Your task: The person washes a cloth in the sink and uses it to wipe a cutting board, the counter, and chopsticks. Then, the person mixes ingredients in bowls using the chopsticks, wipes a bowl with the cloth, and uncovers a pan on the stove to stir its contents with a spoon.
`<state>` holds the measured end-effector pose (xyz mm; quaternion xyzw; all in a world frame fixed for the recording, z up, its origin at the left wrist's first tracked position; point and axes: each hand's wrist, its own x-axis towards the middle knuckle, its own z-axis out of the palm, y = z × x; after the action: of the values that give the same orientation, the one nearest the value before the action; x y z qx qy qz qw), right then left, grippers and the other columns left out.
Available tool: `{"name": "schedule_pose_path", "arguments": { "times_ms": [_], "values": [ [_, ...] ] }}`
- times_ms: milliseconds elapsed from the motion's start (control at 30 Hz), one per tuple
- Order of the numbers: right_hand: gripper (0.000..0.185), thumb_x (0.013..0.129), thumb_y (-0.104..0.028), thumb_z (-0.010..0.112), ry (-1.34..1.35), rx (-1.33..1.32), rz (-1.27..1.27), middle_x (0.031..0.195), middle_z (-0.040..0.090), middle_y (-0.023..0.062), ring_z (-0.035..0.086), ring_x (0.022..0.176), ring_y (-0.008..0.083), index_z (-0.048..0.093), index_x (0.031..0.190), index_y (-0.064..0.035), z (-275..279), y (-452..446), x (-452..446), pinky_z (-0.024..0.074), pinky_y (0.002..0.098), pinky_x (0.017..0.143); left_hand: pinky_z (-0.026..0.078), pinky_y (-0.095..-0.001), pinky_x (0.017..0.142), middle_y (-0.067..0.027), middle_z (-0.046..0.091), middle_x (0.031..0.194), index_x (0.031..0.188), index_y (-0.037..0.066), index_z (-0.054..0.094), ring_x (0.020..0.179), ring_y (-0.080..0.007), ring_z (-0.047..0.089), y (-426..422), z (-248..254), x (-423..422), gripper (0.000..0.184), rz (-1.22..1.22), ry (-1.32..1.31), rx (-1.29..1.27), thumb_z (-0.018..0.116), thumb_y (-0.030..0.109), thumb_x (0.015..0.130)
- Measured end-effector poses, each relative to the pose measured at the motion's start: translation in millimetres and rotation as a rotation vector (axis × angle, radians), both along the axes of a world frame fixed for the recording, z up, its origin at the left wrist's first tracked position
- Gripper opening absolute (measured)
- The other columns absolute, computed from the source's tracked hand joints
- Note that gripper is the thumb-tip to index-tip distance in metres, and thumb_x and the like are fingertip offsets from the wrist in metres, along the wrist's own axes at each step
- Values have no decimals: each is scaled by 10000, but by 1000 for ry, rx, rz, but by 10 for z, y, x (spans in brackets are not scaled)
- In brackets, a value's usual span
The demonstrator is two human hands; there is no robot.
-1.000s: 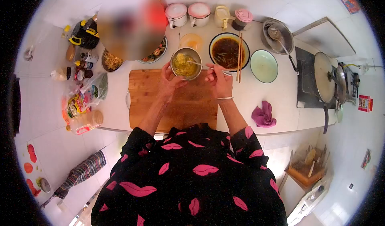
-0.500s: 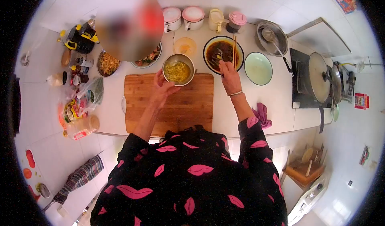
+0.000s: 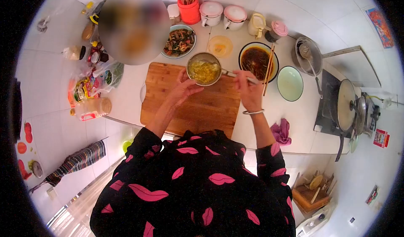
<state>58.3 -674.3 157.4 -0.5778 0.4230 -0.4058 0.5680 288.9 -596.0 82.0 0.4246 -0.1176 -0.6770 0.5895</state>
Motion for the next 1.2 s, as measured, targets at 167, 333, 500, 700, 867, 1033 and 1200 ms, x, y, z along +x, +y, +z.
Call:
{"name": "schedule_pose_path", "arguments": {
  "times_ms": [167, 333, 500, 700, 867, 1033, 1200],
  "values": [
    [153, 874, -73, 526, 284, -446, 211, 802, 565, 89, 553, 654, 179, 616, 989, -27, 88, -26, 526, 462, 278, 583, 512, -456, 866, -93, 388, 1292, 1356, 97, 215, 1114, -280, 511, 138, 93, 140, 674, -86, -60, -37, 589, 15, 801],
    [233, 779, -30, 560, 362, -772, 613, 897, 541, 137, 570, 782, 333, 548, 1008, -72, 215, 78, 716, 490, 389, 644, 510, -453, 864, -98, 403, 1295, 1341, 88, 260, 1099, -293, 525, 267, 251, 300, 645, -111, -15, -47, 588, 6, 792],
    [303, 778, -34, 570, 457, -850, 950, 949, 540, 105, 566, 817, 303, 546, 1078, -69, 361, 38, 641, 472, 368, 676, 500, -460, 871, -100, 400, 1313, 1348, 97, 272, 1107, -305, 521, 368, 243, 527, 646, -170, -1, -65, 597, 19, 796],
    [290, 752, -49, 570, 461, -832, 947, 954, 521, 98, 580, 812, 299, 516, 1030, -110, 526, 25, 762, 497, 368, 659, 504, -454, 863, -99, 392, 1324, 1374, 112, 248, 1076, -310, 542, 465, 251, 605, 691, -232, 50, -32, 621, 32, 798],
    [256, 762, -56, 581, 425, -798, 1058, 943, 535, 93, 578, 813, 295, 537, 1012, -91, 341, 54, 670, 488, 362, 656, 519, -452, 844, -114, 402, 1307, 1369, 106, 248, 1052, -311, 558, 520, 332, 706, 706, -206, 68, 2, 629, -2, 784],
    [213, 808, -51, 576, 300, -714, 747, 866, 569, 95, 585, 732, 231, 599, 1020, -60, 410, 129, 800, 483, 313, 623, 488, -471, 884, -120, 432, 1292, 1381, 117, 244, 1089, -320, 537, 628, 264, 806, 706, -182, 75, -36, 615, 15, 788],
    [227, 890, -102, 534, 76, 25, 512, 788, 586, 80, 546, 612, 113, 586, 1090, -7, -148, 420, 1184, 468, 240, 578, 469, -487, 908, -125, 436, 1286, 1371, 108, 256, 1091, -330, 536, 844, 221, 966, 688, -65, 140, -50, 609, 17, 787]
  ]
}}
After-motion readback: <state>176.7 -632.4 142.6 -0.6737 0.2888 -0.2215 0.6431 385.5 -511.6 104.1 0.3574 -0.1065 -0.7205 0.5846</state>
